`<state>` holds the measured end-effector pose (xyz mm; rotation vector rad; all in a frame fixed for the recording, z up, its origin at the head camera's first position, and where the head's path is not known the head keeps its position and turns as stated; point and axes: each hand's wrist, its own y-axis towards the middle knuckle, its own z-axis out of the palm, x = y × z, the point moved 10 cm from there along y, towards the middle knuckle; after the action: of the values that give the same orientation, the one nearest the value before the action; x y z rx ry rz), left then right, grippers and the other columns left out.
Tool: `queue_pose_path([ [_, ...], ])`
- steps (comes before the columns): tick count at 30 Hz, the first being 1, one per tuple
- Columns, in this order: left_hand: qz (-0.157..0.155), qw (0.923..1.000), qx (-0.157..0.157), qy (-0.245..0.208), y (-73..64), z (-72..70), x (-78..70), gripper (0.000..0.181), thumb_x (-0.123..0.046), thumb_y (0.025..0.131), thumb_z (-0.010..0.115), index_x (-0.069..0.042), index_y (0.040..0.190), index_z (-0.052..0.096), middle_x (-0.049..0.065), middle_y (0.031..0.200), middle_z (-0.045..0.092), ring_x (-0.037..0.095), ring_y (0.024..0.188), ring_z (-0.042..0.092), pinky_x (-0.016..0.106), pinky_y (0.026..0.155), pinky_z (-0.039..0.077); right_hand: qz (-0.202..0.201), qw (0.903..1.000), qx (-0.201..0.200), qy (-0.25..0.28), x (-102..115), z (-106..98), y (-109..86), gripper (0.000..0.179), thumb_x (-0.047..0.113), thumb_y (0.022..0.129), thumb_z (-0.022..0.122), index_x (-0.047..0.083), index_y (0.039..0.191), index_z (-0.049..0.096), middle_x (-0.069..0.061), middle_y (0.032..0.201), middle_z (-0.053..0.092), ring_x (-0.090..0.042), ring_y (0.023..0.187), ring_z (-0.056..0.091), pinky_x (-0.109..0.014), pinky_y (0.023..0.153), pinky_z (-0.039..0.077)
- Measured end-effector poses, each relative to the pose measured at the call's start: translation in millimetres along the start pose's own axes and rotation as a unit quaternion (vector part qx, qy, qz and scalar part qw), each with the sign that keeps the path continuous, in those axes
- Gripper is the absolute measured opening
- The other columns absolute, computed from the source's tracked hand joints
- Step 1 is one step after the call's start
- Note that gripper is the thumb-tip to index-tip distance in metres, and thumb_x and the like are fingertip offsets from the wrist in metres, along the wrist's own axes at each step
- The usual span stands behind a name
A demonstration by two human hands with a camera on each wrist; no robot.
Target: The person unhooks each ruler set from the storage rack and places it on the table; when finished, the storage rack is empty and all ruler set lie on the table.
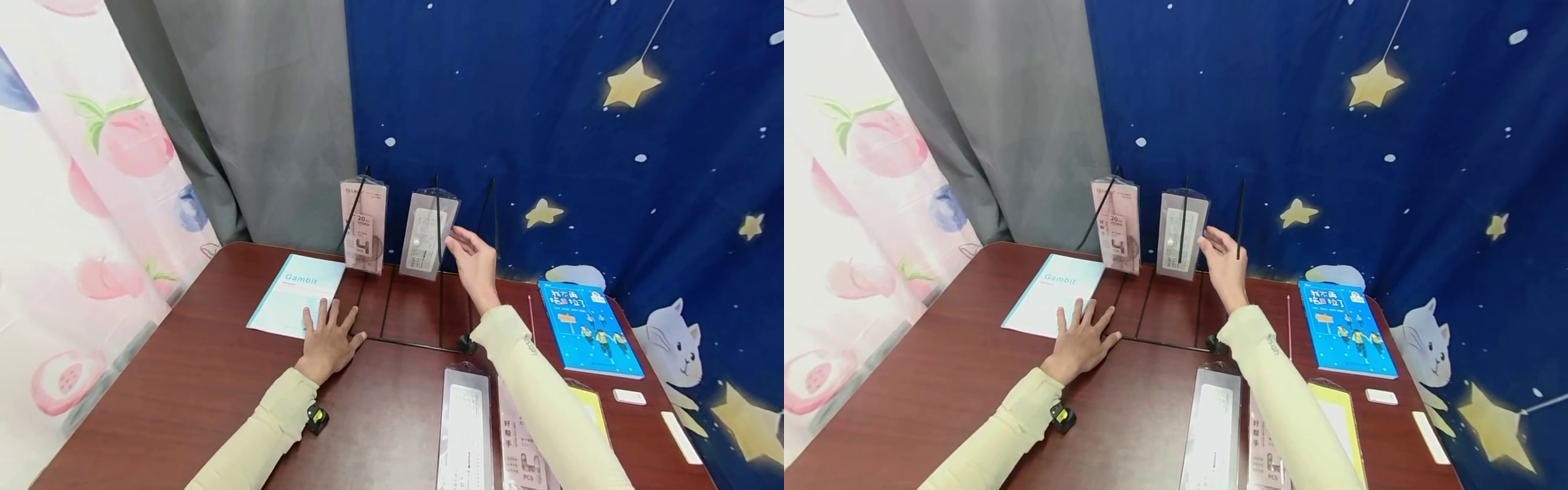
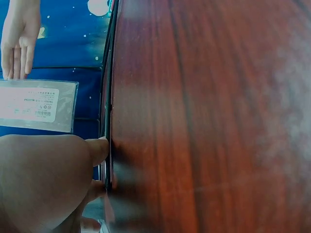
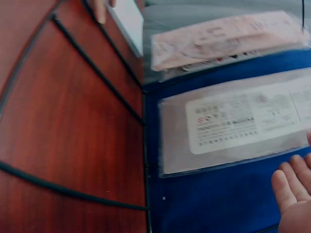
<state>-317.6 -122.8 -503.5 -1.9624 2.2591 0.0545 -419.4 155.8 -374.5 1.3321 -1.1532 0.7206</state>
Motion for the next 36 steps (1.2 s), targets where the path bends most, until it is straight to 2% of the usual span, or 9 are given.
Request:
queue_pose_path([
  [6, -0.002, 1.0, 0.003, -0.004, 1.2, 0.9, 0.4, 0.063, -0.053, 0.108, 0.045, -0.02, 0.162, 0.039, 0.022, 0.17, 0.026, 0.046, 0.16, 0.012, 0.073, 0.123, 0.005, 0.011, 0.9997, 0.0, -0.024, 1.4, 1.4, 9.7, 0.043, 0.03, 0.095, 0.078, 0.006, 0.13, 0.073, -0.015, 0.128, 0.074, -0.023, 0.118, 0.072, -0.025, 0.099, 0.056],
  [9, -0.003, 1.0, 0.004, -0.004, 1.6, 1.2, -0.5, 0.063, -0.053, 0.108, 0.045, -0.02, 0.162, 0.039, 0.022, 0.17, 0.026, 0.046, 0.16, 0.012, 0.073, 0.124, 0.005, 0.02, 0.999, 0.0, -0.039, -0.3, 1.8, 8.8, 0.043, 0.032, 0.095, 0.078, 0.007, 0.129, 0.073, -0.015, 0.127, 0.074, -0.022, 0.117, 0.073, -0.025, 0.098, 0.055],
  [16, -0.002, 1.0, 0.001, -0.006, 0.4, 0.1, -0.9, 0.063, -0.053, 0.108, 0.045, -0.021, 0.162, 0.039, 0.022, 0.17, 0.026, 0.046, 0.16, 0.013, 0.073, 0.124, 0.006, 0.02, 0.9997, -0.001, -0.016, 1.3, 5.0, 7.5, 0.034, 0.026, 0.095, 0.077, 0.0, 0.117, 0.076, -0.023, 0.115, 0.076, 0.001, 0.087, 0.072, -0.014, 0.082, 0.055],
  [17, -0.002, 1.0, 0.001, -0.006, 0.5, 0.1, -0.6, 0.063, -0.053, 0.108, 0.045, -0.021, 0.162, 0.039, 0.022, 0.17, 0.026, 0.046, 0.16, 0.013, 0.073, 0.124, 0.006, 0.021, 0.9997, 0.0, -0.015, 1.2, 5.3, 7.3, 0.034, 0.026, 0.095, 0.077, 0.0, 0.116, 0.076, -0.023, 0.113, 0.076, -0.002, 0.086, 0.073, -0.013, 0.08, 0.054],
  [22, -0.003, 1.0, 0.002, -0.006, 0.9, 1.2, 0.8, 0.063, -0.053, 0.108, 0.045, -0.021, 0.162, 0.039, 0.022, 0.17, 0.026, 0.045, 0.16, 0.012, 0.073, 0.124, 0.005, 0.024, 0.9997, 0.006, -0.003, 3.9, 6.4, 4.1, 0.032, 0.02, 0.096, 0.076, -0.005, 0.116, 0.075, -0.03, 0.113, 0.074, -0.002, 0.075, 0.072, -0.012, 0.076, 0.054],
  [24, -0.003, 1.0, 0.003, -0.007, 1.1, 2.0, 1.4, 0.063, -0.053, 0.108, 0.044, -0.021, 0.162, 0.039, 0.022, 0.17, 0.026, 0.045, 0.16, 0.013, 0.073, 0.124, 0.005, 0.022, 0.9997, 0.01, 0.0, 5.8, 5.9, 2.1, 0.032, 0.018, 0.096, 0.076, -0.007, 0.116, 0.074, -0.031, 0.112, 0.073, 0.004, 0.07, 0.068, -0.012, 0.074, 0.055],
  [32, -0.004, 0.9999, 0.001, -0.013, 1.0, 0.9, 2.6, 0.063, -0.053, 0.108, 0.045, -0.02, 0.162, 0.039, 0.022, 0.169, 0.027, 0.046, 0.16, 0.012, 0.073, 0.124, 0.005, 0.008, 0.9993, 0.028, -0.026, 14.1, 2.7, -7.5, 0.031, 0.021, 0.096, 0.077, -0.003, 0.115, 0.075, -0.026, 0.109, 0.076, 0.004, 0.071, 0.068, -0.015, 0.074, 0.057],
  [36, -0.004, 0.9999, -0.001, -0.012, 1.3, 1.6, 3.2, 0.063, -0.053, 0.108, 0.044, -0.021, 0.162, 0.039, 0.022, 0.169, 0.027, 0.046, 0.16, 0.013, 0.073, 0.123, 0.004, 0.014, 0.9988, 0.033, -0.034, 15.7, 1.6, -13.5, 0.03, 0.022, 0.097, 0.076, -0.001, 0.115, 0.075, -0.024, 0.108, 0.076, 0.001, 0.072, 0.069, -0.024, 0.078, 0.061],
])
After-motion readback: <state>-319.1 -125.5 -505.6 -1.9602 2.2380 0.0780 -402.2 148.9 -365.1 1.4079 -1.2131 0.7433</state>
